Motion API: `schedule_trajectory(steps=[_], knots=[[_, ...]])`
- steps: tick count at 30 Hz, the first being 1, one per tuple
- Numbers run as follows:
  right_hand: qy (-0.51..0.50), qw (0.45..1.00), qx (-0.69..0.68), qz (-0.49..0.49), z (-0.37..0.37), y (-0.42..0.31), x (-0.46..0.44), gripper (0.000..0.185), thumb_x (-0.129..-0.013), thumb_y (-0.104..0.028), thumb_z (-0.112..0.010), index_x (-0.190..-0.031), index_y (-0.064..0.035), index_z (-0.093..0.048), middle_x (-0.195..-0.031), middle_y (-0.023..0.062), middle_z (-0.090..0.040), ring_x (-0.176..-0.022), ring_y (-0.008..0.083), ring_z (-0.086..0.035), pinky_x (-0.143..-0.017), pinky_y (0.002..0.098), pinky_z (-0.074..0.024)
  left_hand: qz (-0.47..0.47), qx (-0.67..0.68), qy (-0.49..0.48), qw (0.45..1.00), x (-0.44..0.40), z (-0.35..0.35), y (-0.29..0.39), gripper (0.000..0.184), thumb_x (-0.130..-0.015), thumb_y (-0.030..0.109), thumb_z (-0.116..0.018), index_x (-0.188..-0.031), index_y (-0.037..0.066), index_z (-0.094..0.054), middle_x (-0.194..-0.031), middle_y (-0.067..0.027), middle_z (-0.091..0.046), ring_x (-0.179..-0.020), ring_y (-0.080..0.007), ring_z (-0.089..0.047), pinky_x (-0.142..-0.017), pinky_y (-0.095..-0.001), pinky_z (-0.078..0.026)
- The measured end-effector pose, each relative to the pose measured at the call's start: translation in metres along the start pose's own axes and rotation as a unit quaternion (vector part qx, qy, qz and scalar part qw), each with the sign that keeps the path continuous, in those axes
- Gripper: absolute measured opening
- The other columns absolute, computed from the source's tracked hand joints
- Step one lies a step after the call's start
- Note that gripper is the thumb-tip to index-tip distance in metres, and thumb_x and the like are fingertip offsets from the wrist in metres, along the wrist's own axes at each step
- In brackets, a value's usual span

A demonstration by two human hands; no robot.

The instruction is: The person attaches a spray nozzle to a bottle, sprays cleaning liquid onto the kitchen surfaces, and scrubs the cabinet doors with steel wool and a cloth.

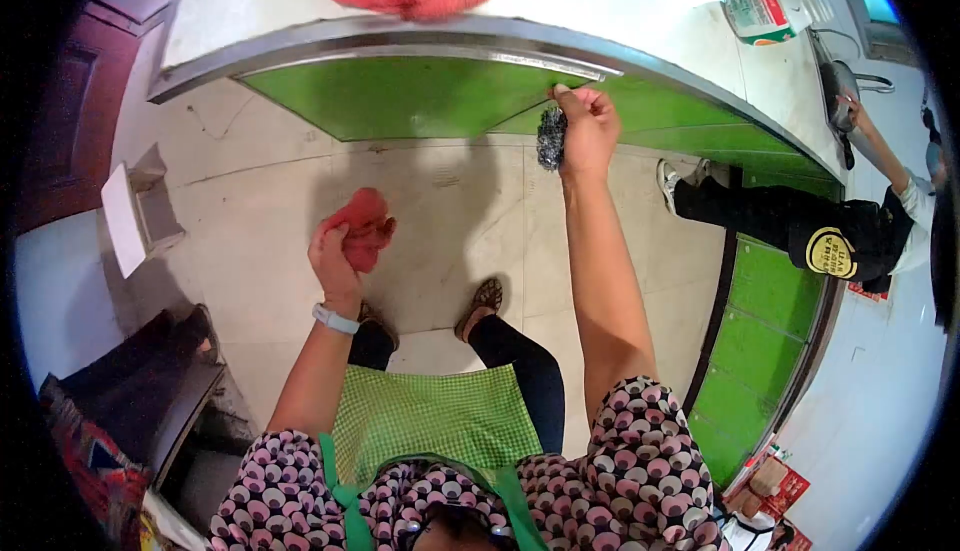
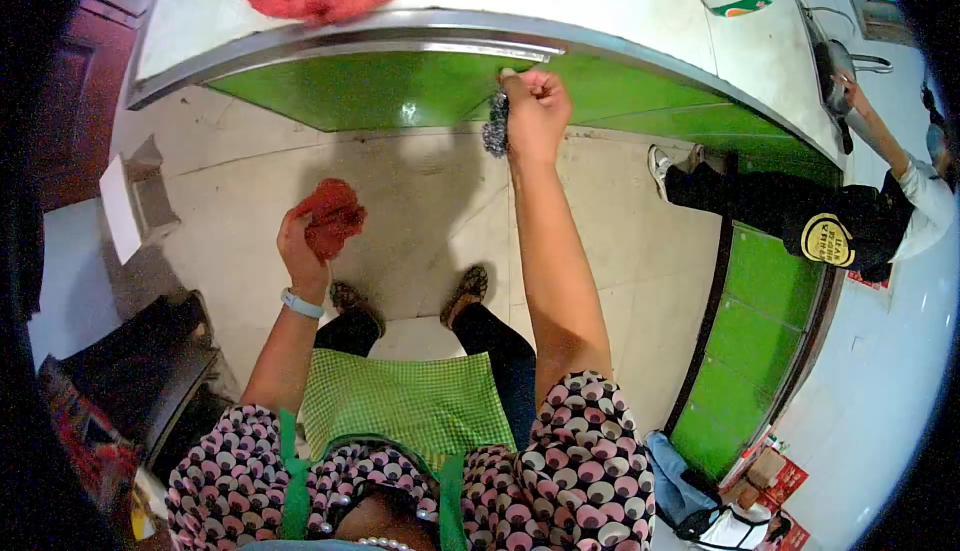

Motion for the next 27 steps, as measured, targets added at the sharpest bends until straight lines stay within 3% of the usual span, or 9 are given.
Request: schedule_trajectory(steps=[2,3,12,14,16,18,22,25,27], knots=[[-0.005,0.996,-0.002,0.088,-0.002,-0.005,-0.006,0.014,-0.078,-0.005,-0.068,-0.078,-0.0042,-0.054,-0.07,-0.0021,-0.053,-0.062,0.0044,-0.043,-0.058,0.0186,-0.0355,0.017,-0.002,0.004,1.0,-0.004,0.006,-0.021,0.016,-0.084,0.012,-0.052,-0.094,0.0,-0.057,-0.086,-0.005,-0.059,-0.075,-0.0135,-0.057,-0.066,-0.0255,-0.047],[-0.006,0.998,0.002,0.055,-0.004,-0.003,-0.003,0.017,-0.078,-0.004,-0.068,-0.083,-0.0044,-0.053,-0.071,-0.0023,-0.053,-0.062,0.0046,-0.043,-0.058,0.0187,-0.0363,0.027,0.013,0.045,0.999,-0.006,0.009,-0.032,0.016,-0.084,0.012,-0.051,-0.093,0.0,-0.057,-0.086,-0.0047,-0.059,-0.075,-0.0137,-0.057,-0.067,-0.0268,-0.048],[0.01,0.959,0.016,0.282,0.01,-0.033,0.001,0.021,-0.077,-0.006,-0.069,-0.094,-0.0033,-0.057,-0.086,0.0021,-0.058,-0.063,0.0034,-0.046,-0.057,0.0167,-0.0378,0.027,0.025,-0.027,0.999,-0.045,0.033,-0.105,0.028,-0.086,0.022,-0.043,-0.101,0.0,-0.053,-0.091,-0.0124,-0.061,-0.074,-0.0229,-0.061,-0.059,-0.033,-0.05],[0.034,0.955,-0.002,0.296,0.014,-0.025,0.001,0.018,-0.078,-0.008,-0.069,-0.091,-0.003,-0.058,-0.085,0.002,-0.057,-0.065,0.006,-0.049,-0.058,0.0194,-0.0393,0.07,0.146,-0.01,0.987,-0.054,0.036,-0.119,0.034,-0.085,0.026,-0.043,-0.104,-0.001,-0.052,-0.093,-0.0139,-0.062,-0.077,-0.0245,-0.061,-0.065,-0.0366,-0.051],[0.039,0.956,-0.044,0.287,0.017,-0.005,0.003,0.016,-0.079,-0.009,-0.067,-0.091,-0.0027,-0.059,-0.082,0.0034,-0.058,-0.068,0.0099,-0.053,-0.06,0.0228,-0.0426,0.086,0.171,-0.113,0.975,-0.066,0.03,-0.122,0.037,-0.083,0.028,-0.044,-0.106,0.001,-0.053,-0.095,-0.0137,-0.062,-0.082,-0.0261,-0.061,-0.074,-0.0392,-0.05],[-0.035,0.963,-0.259,0.068,0.016,0.051,-0.02,0.012,-0.077,-0.009,-0.066,-0.087,-0.005,-0.06,-0.076,0.0043,-0.06,-0.068,0.012,-0.055,-0.062,0.0225,-0.0452,0.173,0.209,-0.093,0.958,-0.063,0.024,-0.14,0.037,-0.079,0.028,-0.047,-0.104,0.002,-0.054,-0.095,-0.0121,-0.062,-0.085,-0.0261,-0.06,-0.077,-0.0392,-0.048],[-0.028,0.875,-0.411,-0.254,-0.002,0.175,-0.022,0.02,-0.085,-0.025,-0.053,-0.094,-0.0071,-0.055,-0.089,0.012,-0.059,-0.084,0.0242,-0.055,-0.074,0.042,-0.0457,0.214,0.345,-0.099,0.908,-0.113,0.053,-0.181,0.043,-0.076,0.029,-0.05,-0.109,0.002,-0.053,-0.109,-0.0143,-0.058,-0.096,-0.0323,-0.056,-0.088,-0.0454,-0.044],[0.02,0.781,-0.487,-0.39,-0.018,0.218,0.017,0.04,-0.085,-0.024,-0.052,-0.119,-0.0037,-0.043,-0.116,0.0198,-0.048,-0.107,0.0323,-0.046,-0.092,0.0466,-0.0387,0.21,0.354,-0.066,0.909,-0.096,0.001,-0.147,0.038,-0.077,0.025,-0.049,-0.107,0.002,-0.053,-0.109,-0.0134,-0.059,-0.1,-0.0315,-0.056,-0.089,-0.0464,-0.044],[-0.005,0.769,-0.497,-0.401,-0.037,0.227,0.032,0.045,-0.083,-0.022,-0.053,-0.121,-0.0021,-0.04,-0.12,0.0208,-0.046,-0.11,0.0339,-0.045,-0.095,0.048,-0.0369,0.203,0.358,-0.159,0.897,-0.082,-0.041,-0.119,0.035,-0.079,0.024,-0.048,-0.106,0.003,-0.054,-0.106,-0.0119,-0.061,-0.1,-0.0295,-0.057,-0.088,-0.0449,-0.046]])
Point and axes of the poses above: each hand's wrist, its own x-axis away from the middle knuckle, its own z-axis out of the back of the hand, y = z × x, the point moved 10 cm from there along -x, towards the middle knuckle
